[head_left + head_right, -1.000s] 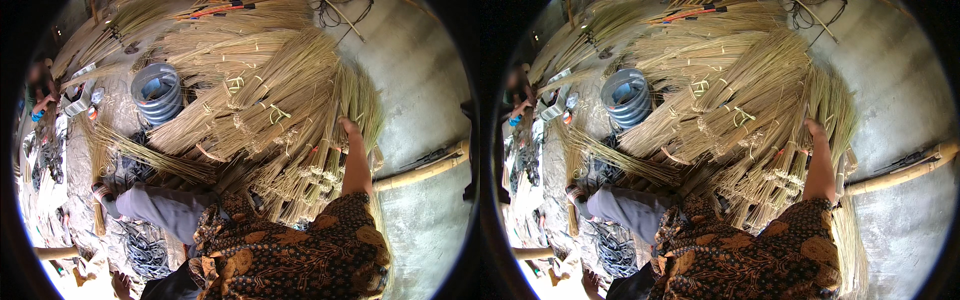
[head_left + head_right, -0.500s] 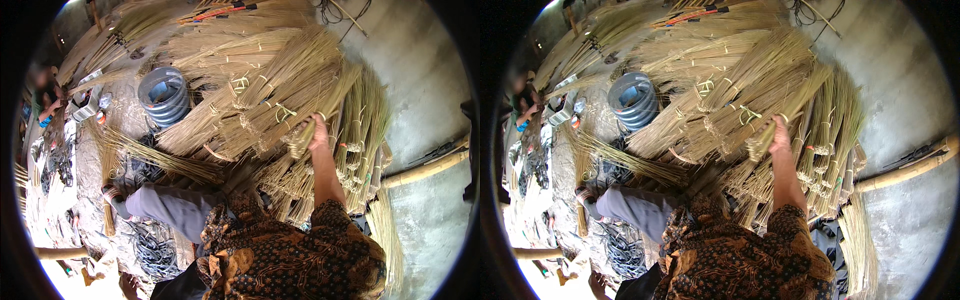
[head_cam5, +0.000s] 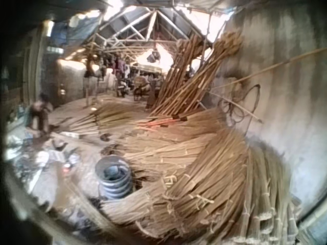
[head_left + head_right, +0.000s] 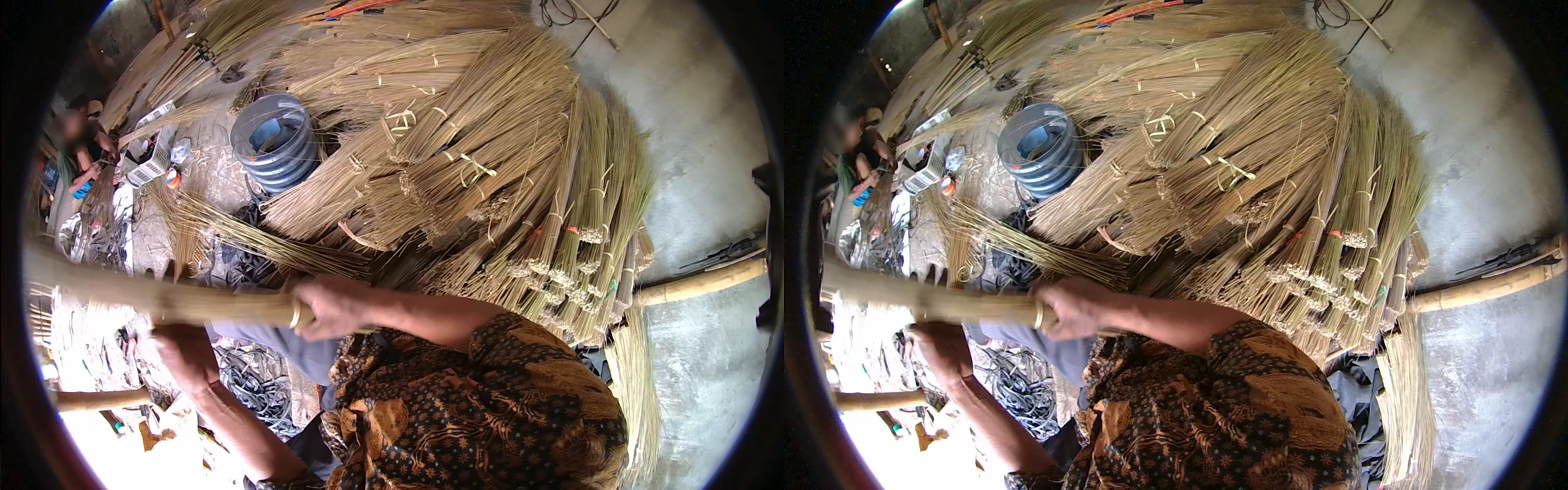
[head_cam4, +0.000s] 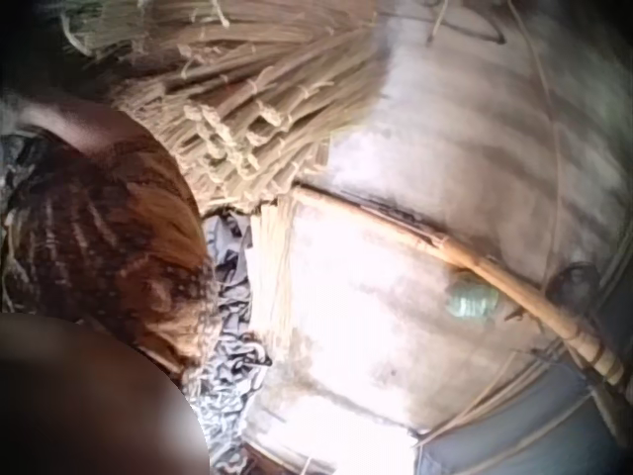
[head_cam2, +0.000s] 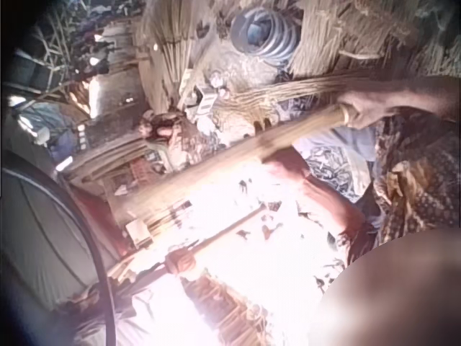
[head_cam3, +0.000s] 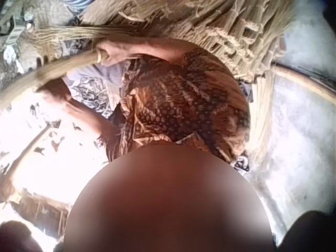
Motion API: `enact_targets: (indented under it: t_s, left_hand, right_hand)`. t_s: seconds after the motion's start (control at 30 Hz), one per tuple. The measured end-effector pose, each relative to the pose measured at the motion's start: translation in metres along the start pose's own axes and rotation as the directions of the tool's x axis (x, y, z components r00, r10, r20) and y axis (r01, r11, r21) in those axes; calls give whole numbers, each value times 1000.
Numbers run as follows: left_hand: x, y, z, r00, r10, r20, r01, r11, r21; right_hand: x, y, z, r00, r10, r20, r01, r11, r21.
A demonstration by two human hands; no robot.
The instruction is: The person gathers bundles of thin sticks, aligns them, and ties them together with black strips. The person repeats this process multiple times, placing the finished bundles aside.
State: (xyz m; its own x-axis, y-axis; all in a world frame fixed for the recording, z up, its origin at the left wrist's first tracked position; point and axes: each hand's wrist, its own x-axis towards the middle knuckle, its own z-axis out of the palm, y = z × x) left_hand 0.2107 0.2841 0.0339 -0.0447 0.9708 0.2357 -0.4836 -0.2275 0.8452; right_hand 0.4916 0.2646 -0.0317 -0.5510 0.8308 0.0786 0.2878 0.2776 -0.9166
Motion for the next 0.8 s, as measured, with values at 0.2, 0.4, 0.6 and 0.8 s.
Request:
enact_targets:
  t_s: [0.2,0.4,0.6,0.8]
  left_hand:
    - [-3,26,7,833,8,-553,-92,988,-123]
    - [-13,19,35,900,78,-430,-100,995,-29]
    - [-6,41,47,950,202,-240,-121,942,314]
    - [-30,27,32,983,-184,22,102,636,765]
  right_hand:
    - [15,-16,38,991,-40,126,66,975,-212]
    - [50,-59,52,990,-95,99,100,994,-39]
    - [91,-103,25,993,-98,-69,112,965,235]
    - [139,-122,24,819,-217,-531,461,800,384]
